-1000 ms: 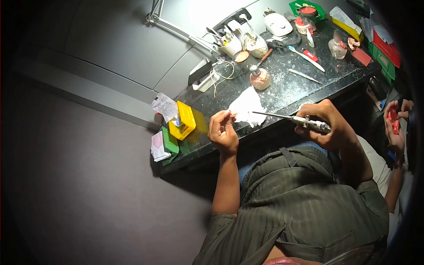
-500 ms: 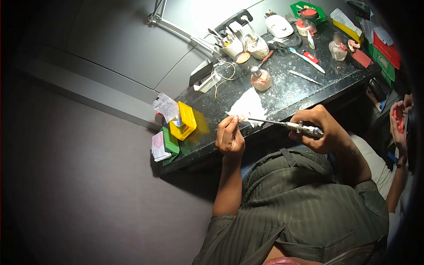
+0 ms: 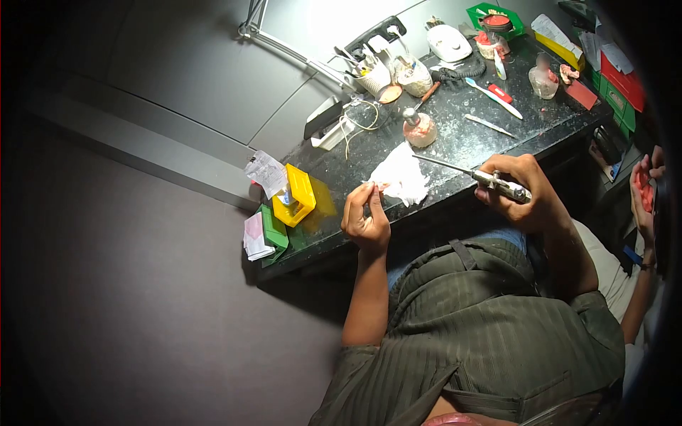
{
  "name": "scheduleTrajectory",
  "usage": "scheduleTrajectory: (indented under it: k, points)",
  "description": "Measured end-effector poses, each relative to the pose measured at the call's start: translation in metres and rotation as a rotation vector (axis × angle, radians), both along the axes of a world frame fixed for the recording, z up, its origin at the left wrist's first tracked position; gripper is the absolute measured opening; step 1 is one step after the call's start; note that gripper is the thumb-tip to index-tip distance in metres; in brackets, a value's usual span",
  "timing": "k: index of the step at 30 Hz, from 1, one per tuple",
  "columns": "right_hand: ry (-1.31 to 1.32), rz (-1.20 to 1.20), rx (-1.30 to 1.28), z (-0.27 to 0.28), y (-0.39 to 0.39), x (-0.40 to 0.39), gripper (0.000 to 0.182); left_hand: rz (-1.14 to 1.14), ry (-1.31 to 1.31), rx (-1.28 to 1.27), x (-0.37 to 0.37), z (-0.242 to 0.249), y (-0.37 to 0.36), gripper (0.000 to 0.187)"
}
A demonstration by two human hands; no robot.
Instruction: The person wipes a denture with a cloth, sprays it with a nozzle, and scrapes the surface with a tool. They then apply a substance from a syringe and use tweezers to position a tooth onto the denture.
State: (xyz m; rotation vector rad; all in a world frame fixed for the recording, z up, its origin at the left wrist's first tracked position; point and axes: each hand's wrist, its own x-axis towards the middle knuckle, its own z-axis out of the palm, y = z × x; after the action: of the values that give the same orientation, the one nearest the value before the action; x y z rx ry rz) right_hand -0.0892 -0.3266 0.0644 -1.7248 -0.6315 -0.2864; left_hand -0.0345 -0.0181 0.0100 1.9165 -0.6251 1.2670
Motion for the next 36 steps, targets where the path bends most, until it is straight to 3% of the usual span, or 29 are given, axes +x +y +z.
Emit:
scheduleTrajectory:
  k: [8,11,15,18,21,36]
  points:
    - [0.011,-0.016,-0.015,0.001,-0.002,0.000,0.009,0.219,0.421,0.065,0.027,-0.003,0.014,0.010]
    - [0.004,-0.023,-0.018,0.001,-0.003,0.001,0.008,0.267,0.518,0.225,0.027,0.000,0.015,0.010]
    - [-0.003,-0.015,-0.001,-0.001,-0.004,0.002,0.008,0.209,0.462,0.207,0.027,0.002,0.014,0.011]
    - [0.003,-0.027,-0.014,-0.001,-0.003,0.002,0.007,0.174,0.416,0.350,0.029,0.010,0.012,0.018]
    - [0.051,0.003,-0.014,0.001,-0.003,0.000,0.007,0.151,0.562,0.583,0.032,0.012,0.005,0.030]
    - [0.019,0.003,-0.004,0.000,-0.005,0.001,0.009,0.019,0.591,0.661,0.048,0.007,0.011,0.014]
